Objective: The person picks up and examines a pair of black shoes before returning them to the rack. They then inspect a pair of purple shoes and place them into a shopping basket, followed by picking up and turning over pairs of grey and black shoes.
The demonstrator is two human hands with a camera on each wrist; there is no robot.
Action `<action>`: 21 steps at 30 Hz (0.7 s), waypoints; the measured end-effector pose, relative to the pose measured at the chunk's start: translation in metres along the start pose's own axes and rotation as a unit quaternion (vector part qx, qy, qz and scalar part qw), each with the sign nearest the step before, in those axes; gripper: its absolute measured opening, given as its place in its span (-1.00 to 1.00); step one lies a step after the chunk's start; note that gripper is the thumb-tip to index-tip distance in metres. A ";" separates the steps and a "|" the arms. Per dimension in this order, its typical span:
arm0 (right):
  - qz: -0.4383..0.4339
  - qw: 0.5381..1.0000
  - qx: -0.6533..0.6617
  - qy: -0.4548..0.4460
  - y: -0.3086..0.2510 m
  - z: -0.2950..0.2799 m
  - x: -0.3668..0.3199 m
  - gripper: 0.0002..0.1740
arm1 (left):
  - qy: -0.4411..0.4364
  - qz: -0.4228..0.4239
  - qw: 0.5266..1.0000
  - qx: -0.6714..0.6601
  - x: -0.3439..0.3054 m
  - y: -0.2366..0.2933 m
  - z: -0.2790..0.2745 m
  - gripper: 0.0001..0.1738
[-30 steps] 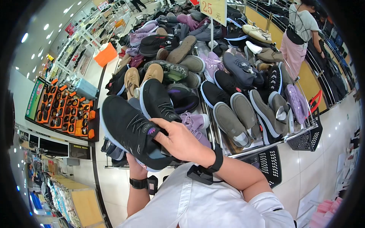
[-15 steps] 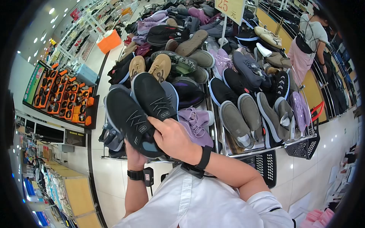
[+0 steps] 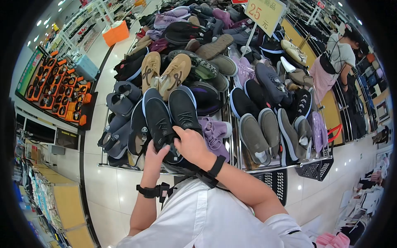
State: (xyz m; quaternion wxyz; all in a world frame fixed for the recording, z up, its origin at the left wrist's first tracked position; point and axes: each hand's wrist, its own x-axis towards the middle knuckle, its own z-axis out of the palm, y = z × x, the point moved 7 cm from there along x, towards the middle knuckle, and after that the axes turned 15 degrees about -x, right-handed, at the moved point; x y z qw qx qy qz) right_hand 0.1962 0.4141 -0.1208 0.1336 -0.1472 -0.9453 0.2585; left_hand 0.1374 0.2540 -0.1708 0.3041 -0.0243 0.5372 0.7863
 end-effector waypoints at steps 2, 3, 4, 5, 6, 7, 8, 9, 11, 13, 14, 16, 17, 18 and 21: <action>-0.003 1.000 -0.007 -0.004 -0.002 0.001 -0.001 -0.53 | -0.018 0.050 0.984 0.167 0.009 0.008 -0.001 -0.24; -0.007 1.000 0.010 0.004 -0.003 0.001 -0.002 -0.53 | -0.009 0.051 0.983 0.174 0.010 0.008 -0.003 -0.22; -0.010 1.000 0.027 0.012 -0.004 0.001 -0.004 -0.53 | -0.008 0.053 0.985 0.167 0.014 0.008 -0.001 -0.22; -0.008 0.999 0.029 0.013 -0.006 0.003 -0.005 -0.53 | 0.007 0.067 0.976 0.206 0.017 0.010 0.000 -0.24; -0.011 1.000 0.024 0.010 -0.008 0.004 -0.006 -0.53 | 0.023 0.080 0.966 0.246 0.018 0.012 -0.001 -0.25; -0.008 1.000 0.017 0.013 -0.011 0.002 -0.007 -0.52 | 0.024 0.080 0.967 0.242 0.019 0.009 -0.003 -0.25; -0.006 1.000 0.011 0.016 -0.013 0.000 -0.008 -0.52 | 0.020 0.084 0.961 0.262 0.022 0.006 -0.006 -0.24; -0.007 1.000 0.009 0.016 -0.015 0.000 -0.009 -0.52 | 0.016 0.087 0.955 0.284 0.024 0.005 -0.008 -0.24; -0.011 0.999 -0.002 0.030 -0.017 -0.003 -0.011 -0.52 | 0.017 0.104 0.950 0.293 0.018 0.013 -0.009 -0.28; -0.018 0.999 -0.003 0.040 -0.017 -0.005 -0.012 -0.52 | 0.018 0.119 0.945 0.303 0.018 0.012 -0.020 -0.32; -0.024 0.998 -0.003 0.050 -0.018 -0.006 -0.013 -0.52 | 0.035 0.140 0.941 0.307 0.022 0.010 -0.033 -0.38; -0.010 0.999 0.011 0.048 -0.014 -0.005 -0.012 -0.53 | 0.052 0.159 0.935 0.312 0.023 0.007 -0.044 -0.43; 0.003 0.999 0.025 0.046 -0.013 -0.004 -0.012 -0.54 | 0.046 0.163 0.945 0.281 0.020 0.009 -0.045 -0.46; 0.002 0.999 0.025 0.045 -0.013 -0.003 -0.012 -0.54 | 0.041 0.169 0.953 0.249 0.018 0.012 -0.046 -0.48; 0.020 0.998 0.032 0.045 -0.013 -0.004 -0.012 -0.49 | 0.040 0.134 0.975 0.170 0.013 0.015 -0.047 -0.52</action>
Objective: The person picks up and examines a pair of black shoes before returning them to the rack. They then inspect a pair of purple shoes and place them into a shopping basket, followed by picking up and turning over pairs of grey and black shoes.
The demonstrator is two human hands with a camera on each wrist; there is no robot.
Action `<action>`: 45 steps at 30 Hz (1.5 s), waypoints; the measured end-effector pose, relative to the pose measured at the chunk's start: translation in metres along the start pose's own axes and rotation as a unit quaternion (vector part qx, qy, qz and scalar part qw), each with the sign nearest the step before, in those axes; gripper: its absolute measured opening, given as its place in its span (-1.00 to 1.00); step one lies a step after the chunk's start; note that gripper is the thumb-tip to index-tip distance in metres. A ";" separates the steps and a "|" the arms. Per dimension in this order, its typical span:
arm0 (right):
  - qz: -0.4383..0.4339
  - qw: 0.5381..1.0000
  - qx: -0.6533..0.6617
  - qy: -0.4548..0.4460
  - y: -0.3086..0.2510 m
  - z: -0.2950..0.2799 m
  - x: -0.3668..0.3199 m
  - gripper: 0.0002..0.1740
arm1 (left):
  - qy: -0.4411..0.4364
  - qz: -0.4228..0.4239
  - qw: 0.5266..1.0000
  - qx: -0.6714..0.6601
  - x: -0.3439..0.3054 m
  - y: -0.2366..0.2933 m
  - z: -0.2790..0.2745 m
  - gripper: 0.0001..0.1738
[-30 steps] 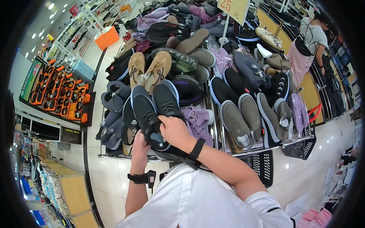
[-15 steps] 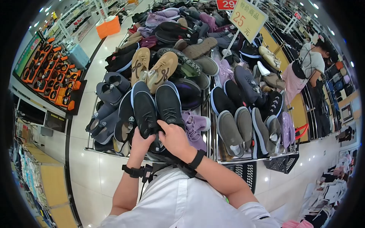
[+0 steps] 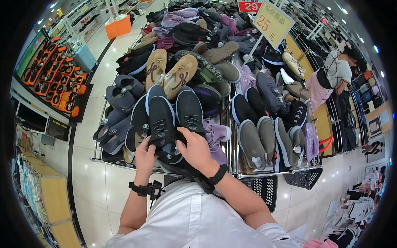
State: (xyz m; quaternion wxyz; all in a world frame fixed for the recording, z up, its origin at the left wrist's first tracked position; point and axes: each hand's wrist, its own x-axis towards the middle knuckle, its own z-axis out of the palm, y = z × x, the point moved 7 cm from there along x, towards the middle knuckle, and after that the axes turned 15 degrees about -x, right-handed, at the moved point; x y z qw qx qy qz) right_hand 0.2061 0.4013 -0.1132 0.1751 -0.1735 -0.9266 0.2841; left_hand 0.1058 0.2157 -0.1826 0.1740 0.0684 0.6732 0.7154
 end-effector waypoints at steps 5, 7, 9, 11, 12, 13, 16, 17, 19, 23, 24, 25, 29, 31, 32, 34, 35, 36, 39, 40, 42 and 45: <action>0.001 1.000 -0.003 -0.013 -0.001 0.002 -0.002 -0.46 | -0.004 -0.047 0.995 -0.088 -0.003 -0.003 0.001 -0.56; -0.002 1.000 -0.007 -0.017 -0.004 0.001 -0.002 -0.45 | -0.003 -0.051 0.995 -0.089 -0.004 -0.003 0.000 -0.58; 0.004 0.998 -0.053 -0.022 -0.009 -0.005 -0.001 -0.44 | 0.013 -0.023 0.997 -0.066 -0.002 -0.011 -0.003 -0.61; 0.016 0.996 -0.075 -0.050 -0.017 -0.012 0.001 -0.46 | 0.027 0.002 0.999 -0.043 -0.003 -0.001 -0.001 -0.63; 0.031 0.992 -0.096 -0.077 -0.018 -0.014 0.002 -0.48 | 0.031 0.017 0.998 0.059 -0.005 0.006 -0.001 -0.67; 0.030 0.992 -0.097 -0.077 -0.020 -0.016 0.002 -0.48 | 0.034 0.031 0.986 0.160 -0.008 0.015 0.000 -0.70; 0.031 0.989 -0.121 -0.081 -0.028 -0.026 0.007 -0.50 | 0.056 0.047 0.989 0.128 -0.011 0.022 0.008 -0.79; 0.023 0.991 -0.108 -0.079 -0.037 -0.033 0.009 -0.51 | 0.057 0.049 0.989 0.126 -0.011 0.022 0.011 -0.79; 0.014 0.992 -0.096 -0.077 -0.042 -0.034 0.015 -0.52 | 0.065 0.065 0.992 0.089 -0.013 0.023 0.014 -0.83; -0.162 0.981 -0.106 0.003 -0.074 -0.022 0.023 -0.53 | 0.063 0.079 0.991 0.083 -0.013 0.027 0.016 -0.85; -0.194 0.973 -0.126 -0.011 -0.081 -0.014 0.025 -0.58 | 0.061 0.071 0.992 0.085 -0.015 0.030 0.018 -0.88; -0.226 0.963 -0.145 -0.025 -0.088 -0.005 0.026 -0.64 | 0.060 0.063 0.992 0.087 -0.017 0.034 0.019 -0.90; -0.214 0.935 -0.257 -0.116 -0.092 0.029 0.031 -0.68 | 0.095 0.122 0.986 0.062 -0.016 0.012 0.017 -0.90; -0.211 0.934 -0.261 -0.119 -0.093 0.032 0.035 -0.71 | 0.092 0.127 0.987 0.045 -0.017 0.009 0.019 -0.94; -0.201 0.935 -0.266 -0.121 -0.092 0.034 0.036 -0.74 | 0.094 0.125 0.987 0.045 -0.019 0.010 0.020 -0.94; -0.191 0.936 -0.271 -0.121 -0.088 0.041 0.036 -0.76 | 0.081 0.139 0.986 0.037 -0.022 0.015 0.024 -0.94; -0.179 0.936 -0.278 -0.119 -0.084 0.043 0.036 -0.79 | 0.081 0.138 0.986 0.038 -0.022 0.016 0.024 -0.94; -0.178 0.937 -0.277 -0.119 -0.082 0.044 0.035 -0.79 | 0.078 0.134 0.987 0.045 -0.023 0.017 0.025 -0.95; -0.164 0.939 -0.265 -0.146 -0.074 0.048 0.032 -0.81 | 0.074 0.138 0.986 0.064 -0.024 0.025 0.027 -0.94; -0.165 0.942 -0.247 -0.155 -0.071 0.049 0.031 -0.82 | 0.073 0.144 0.984 0.075 -0.025 0.029 0.028 -0.92; -0.162 0.946 -0.229 -0.161 -0.065 0.049 0.031 -0.82 | 0.073 0.117 0.988 0.069 -0.025 0.031 0.029 -0.86; -0.140 0.964 -0.163 -0.155 -0.057 0.042 0.034 -0.83 | 0.070 0.082 0.992 0.063 -0.024 0.027 0.030 -0.81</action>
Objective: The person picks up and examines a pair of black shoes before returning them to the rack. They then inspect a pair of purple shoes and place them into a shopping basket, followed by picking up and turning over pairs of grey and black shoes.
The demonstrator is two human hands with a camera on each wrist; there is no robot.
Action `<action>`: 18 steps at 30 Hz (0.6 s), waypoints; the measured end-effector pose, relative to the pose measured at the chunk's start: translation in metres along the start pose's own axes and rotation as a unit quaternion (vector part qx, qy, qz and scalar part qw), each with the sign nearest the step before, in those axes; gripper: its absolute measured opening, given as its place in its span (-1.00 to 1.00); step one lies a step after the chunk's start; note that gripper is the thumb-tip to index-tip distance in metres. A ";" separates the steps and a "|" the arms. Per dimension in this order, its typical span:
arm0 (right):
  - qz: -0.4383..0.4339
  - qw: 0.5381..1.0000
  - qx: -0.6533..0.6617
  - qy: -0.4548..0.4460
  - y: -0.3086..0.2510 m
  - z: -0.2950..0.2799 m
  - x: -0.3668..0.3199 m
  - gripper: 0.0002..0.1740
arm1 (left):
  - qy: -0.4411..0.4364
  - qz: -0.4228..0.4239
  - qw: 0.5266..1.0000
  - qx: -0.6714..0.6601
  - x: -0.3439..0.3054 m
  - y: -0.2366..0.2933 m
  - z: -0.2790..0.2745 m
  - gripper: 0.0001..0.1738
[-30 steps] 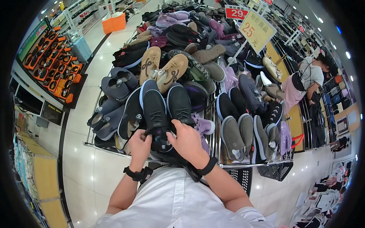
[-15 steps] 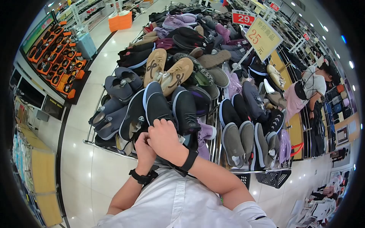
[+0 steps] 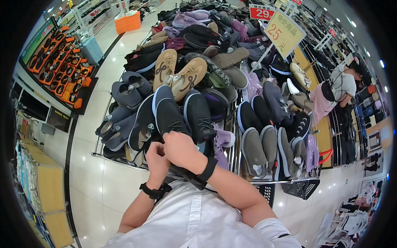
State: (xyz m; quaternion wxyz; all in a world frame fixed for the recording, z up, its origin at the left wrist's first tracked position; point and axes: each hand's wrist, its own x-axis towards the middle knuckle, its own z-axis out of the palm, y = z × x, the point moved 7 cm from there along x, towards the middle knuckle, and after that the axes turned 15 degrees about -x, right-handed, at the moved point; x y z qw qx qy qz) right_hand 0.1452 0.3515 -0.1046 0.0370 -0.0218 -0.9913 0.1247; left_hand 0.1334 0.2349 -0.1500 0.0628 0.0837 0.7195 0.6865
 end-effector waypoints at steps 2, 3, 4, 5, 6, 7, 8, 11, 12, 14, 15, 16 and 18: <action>0.017 0.998 0.061 -0.003 0.007 -0.013 0.000 -0.80 | -0.004 -0.007 1.000 0.001 0.000 -0.003 -0.001 -0.81; 0.051 0.994 0.101 0.001 0.014 -0.021 -0.001 -0.77 | -0.012 -0.018 1.000 -0.003 0.001 -0.006 0.000 -0.80; 0.053 0.993 0.102 0.003 0.020 -0.027 -0.001 -0.77 | -0.020 -0.030 0.999 -0.008 0.001 -0.010 0.000 -0.79; 0.079 0.987 0.139 0.016 0.030 -0.033 -0.001 -0.77 | -0.022 -0.029 0.999 -0.008 0.001 -0.015 -0.001 -0.79; 0.106 0.978 0.177 0.029 0.041 -0.038 -0.002 -0.77 | -0.012 -0.025 1.000 -0.009 0.002 -0.021 -0.005 -0.82; 0.106 0.969 0.207 0.085 0.053 -0.047 -0.004 -0.75 | -0.002 -0.020 1.000 -0.011 0.003 -0.026 -0.009 -0.85; 0.126 0.953 0.253 0.108 0.069 -0.052 -0.005 -0.73 | -0.004 -0.020 1.000 -0.010 0.003 -0.029 -0.012 -0.85; 0.217 0.860 0.454 0.082 0.125 -0.037 -0.015 -0.74 | 0.001 -0.041 0.998 -0.040 0.002 -0.034 -0.020 -0.84; 0.229 0.807 0.541 0.062 0.133 -0.034 -0.019 -0.76 | -0.002 -0.040 0.998 -0.039 0.003 -0.035 -0.021 -0.84; 0.247 0.768 0.589 0.053 0.138 -0.027 -0.030 -0.78 | 0.006 -0.059 0.996 -0.073 0.003 -0.040 -0.022 -0.84; 0.262 0.726 0.635 0.040 0.140 -0.020 -0.035 -0.79 | 0.002 -0.054 0.996 -0.069 0.004 -0.039 -0.022 -0.84; 0.264 0.725 0.635 0.042 0.143 -0.017 -0.038 -0.79 | 0.000 -0.054 0.996 -0.069 0.004 -0.039 -0.021 -0.84; 0.286 0.666 0.688 0.029 0.145 -0.006 -0.044 -0.79 | 0.003 -0.059 0.995 -0.083 0.003 -0.039 -0.021 -0.83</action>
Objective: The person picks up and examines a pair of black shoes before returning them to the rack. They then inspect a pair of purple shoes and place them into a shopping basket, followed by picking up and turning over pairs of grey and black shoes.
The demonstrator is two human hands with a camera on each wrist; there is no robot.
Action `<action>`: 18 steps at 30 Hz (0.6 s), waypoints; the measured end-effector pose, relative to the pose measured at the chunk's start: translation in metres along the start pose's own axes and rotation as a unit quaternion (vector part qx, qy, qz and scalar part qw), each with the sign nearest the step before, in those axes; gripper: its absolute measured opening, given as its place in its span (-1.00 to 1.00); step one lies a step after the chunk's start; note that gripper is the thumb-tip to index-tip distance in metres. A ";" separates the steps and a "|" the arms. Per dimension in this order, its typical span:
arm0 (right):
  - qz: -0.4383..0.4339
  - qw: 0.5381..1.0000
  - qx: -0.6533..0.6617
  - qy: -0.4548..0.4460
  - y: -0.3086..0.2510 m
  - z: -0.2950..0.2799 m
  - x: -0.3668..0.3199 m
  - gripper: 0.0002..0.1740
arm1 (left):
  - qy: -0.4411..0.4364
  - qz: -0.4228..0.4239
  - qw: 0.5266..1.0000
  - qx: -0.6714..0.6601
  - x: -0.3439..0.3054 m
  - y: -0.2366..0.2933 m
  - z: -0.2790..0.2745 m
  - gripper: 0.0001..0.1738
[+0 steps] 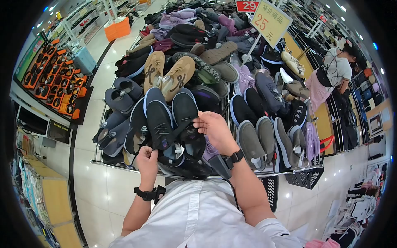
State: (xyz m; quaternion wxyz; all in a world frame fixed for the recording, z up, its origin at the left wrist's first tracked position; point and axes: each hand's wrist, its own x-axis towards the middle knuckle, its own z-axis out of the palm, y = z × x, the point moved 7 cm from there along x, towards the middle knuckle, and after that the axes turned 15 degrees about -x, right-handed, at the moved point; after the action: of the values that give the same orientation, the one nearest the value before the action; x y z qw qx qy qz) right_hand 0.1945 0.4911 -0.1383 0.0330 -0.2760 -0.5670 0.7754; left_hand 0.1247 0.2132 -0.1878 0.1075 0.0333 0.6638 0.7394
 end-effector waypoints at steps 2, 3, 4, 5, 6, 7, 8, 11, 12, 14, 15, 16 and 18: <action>-0.008 1.000 0.016 -0.007 -0.001 -0.001 -0.002 -0.80 | -0.002 0.003 1.000 -0.002 -0.001 0.004 0.001 -0.82; -0.016 0.999 0.028 -0.015 -0.003 -0.001 -0.003 -0.81 | -0.002 0.007 1.000 -0.006 -0.001 0.005 0.002 -0.80; -0.016 0.999 0.030 -0.013 -0.004 0.000 -0.004 -0.81 | -0.004 0.006 1.000 -0.005 -0.002 0.005 0.003 -0.80; -0.038 0.999 0.027 -0.015 -0.008 0.003 -0.005 -0.80 | 0.005 0.008 1.000 -0.002 -0.002 0.004 0.003 -0.79; -0.059 0.998 0.023 -0.017 -0.013 0.007 -0.006 -0.79 | 0.015 0.011 1.000 0.002 -0.002 0.003 0.003 -0.78; -0.059 0.998 0.024 -0.017 -0.015 0.012 -0.006 -0.79 | 0.015 0.011 1.000 0.003 -0.002 0.001 0.004 -0.78; -0.089 0.996 -0.008 -0.007 -0.021 0.016 -0.007 -0.78 | 0.021 0.006 1.000 0.020 -0.002 -0.003 0.004 -0.78; -0.149 0.985 -0.088 0.010 -0.037 0.034 -0.011 -0.78 | 0.023 -0.007 0.999 0.041 -0.001 -0.011 0.002 -0.79; -0.181 0.974 -0.137 0.018 -0.044 0.041 -0.013 -0.78 | 0.017 -0.015 0.999 0.043 -0.001 -0.014 0.002 -0.80; -0.185 0.969 -0.162 0.015 -0.048 0.053 -0.015 -0.81 | 0.023 -0.004 0.999 0.047 -0.003 0.003 0.007 -0.82; -0.199 0.966 -0.163 0.001 -0.051 0.061 -0.017 -0.82 | 0.028 0.005 0.998 0.052 -0.005 0.013 0.009 -0.80; -0.214 0.963 -0.165 -0.012 -0.052 0.068 -0.019 -0.83 | 0.030 0.006 0.998 0.051 -0.006 0.018 0.011 -0.80; -0.218 0.959 -0.179 -0.014 -0.050 0.074 -0.018 -0.83 | -0.013 0.103 0.995 0.012 -0.006 0.040 0.021 -0.71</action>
State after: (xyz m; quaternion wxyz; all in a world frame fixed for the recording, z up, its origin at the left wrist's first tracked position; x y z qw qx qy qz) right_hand 0.1625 0.4378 -0.0714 0.1434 -0.1356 -0.7437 0.6388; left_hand 0.1302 0.2285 -0.1451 0.0392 0.1120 0.6642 0.7381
